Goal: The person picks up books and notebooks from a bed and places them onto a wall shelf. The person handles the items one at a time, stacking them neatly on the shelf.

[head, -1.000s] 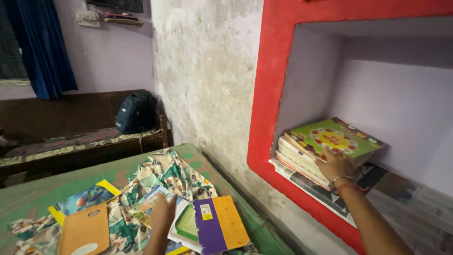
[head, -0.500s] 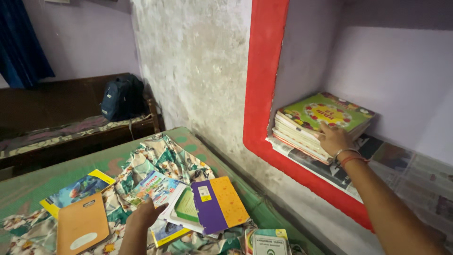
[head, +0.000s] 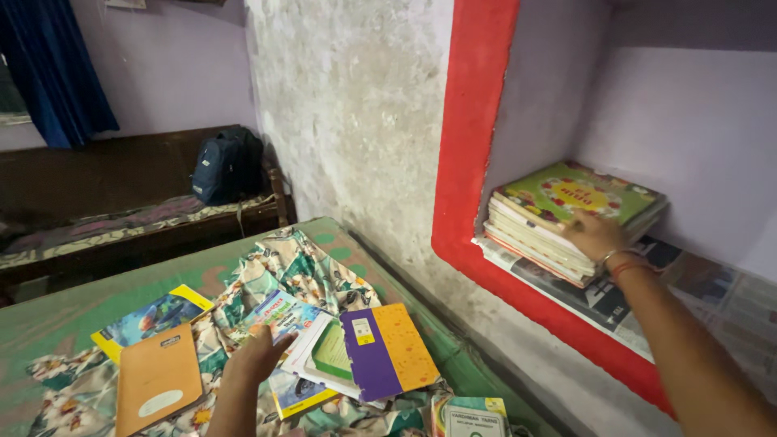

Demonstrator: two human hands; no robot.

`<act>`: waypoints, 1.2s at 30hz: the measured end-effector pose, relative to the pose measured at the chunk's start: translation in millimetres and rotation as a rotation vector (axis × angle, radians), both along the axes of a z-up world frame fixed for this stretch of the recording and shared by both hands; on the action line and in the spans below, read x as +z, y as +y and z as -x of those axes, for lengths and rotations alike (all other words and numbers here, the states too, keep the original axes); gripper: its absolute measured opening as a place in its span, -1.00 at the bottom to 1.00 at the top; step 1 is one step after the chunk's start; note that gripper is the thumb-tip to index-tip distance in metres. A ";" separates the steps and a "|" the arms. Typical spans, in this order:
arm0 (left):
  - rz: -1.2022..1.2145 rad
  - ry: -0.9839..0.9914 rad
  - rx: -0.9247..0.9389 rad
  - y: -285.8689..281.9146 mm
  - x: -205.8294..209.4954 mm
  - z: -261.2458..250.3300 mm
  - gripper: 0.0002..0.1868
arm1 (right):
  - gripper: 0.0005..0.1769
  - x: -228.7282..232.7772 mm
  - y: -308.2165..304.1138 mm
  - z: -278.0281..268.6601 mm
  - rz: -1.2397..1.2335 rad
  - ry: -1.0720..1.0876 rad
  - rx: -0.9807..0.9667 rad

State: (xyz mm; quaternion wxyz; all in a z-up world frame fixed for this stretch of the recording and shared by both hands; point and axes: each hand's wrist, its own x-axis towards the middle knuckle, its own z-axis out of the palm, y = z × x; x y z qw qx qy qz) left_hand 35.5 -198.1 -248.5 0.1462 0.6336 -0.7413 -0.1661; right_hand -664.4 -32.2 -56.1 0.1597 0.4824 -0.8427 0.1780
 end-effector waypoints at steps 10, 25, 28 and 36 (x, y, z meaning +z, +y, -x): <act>-0.020 -0.078 0.008 3.6 1.8 -1.8 -0.14 | -0.39 -2.8 16.5 -32.2 -0.023 0.137 -0.085; -0.033 -0.120 -0.036 7.3 11.6 -5.7 -0.12 | -0.34 -4.4 -4.1 -57.1 -0.165 0.319 -0.397; -0.027 -0.116 -0.027 11.1 13.7 -12.2 -0.12 | -0.19 -28.2 -24.3 -45.7 -0.077 0.376 -0.506; -0.033 -0.112 0.000 17.0 11.2 -29.4 -0.14 | -0.22 -70.9 -16.8 -43.5 0.185 0.689 -0.458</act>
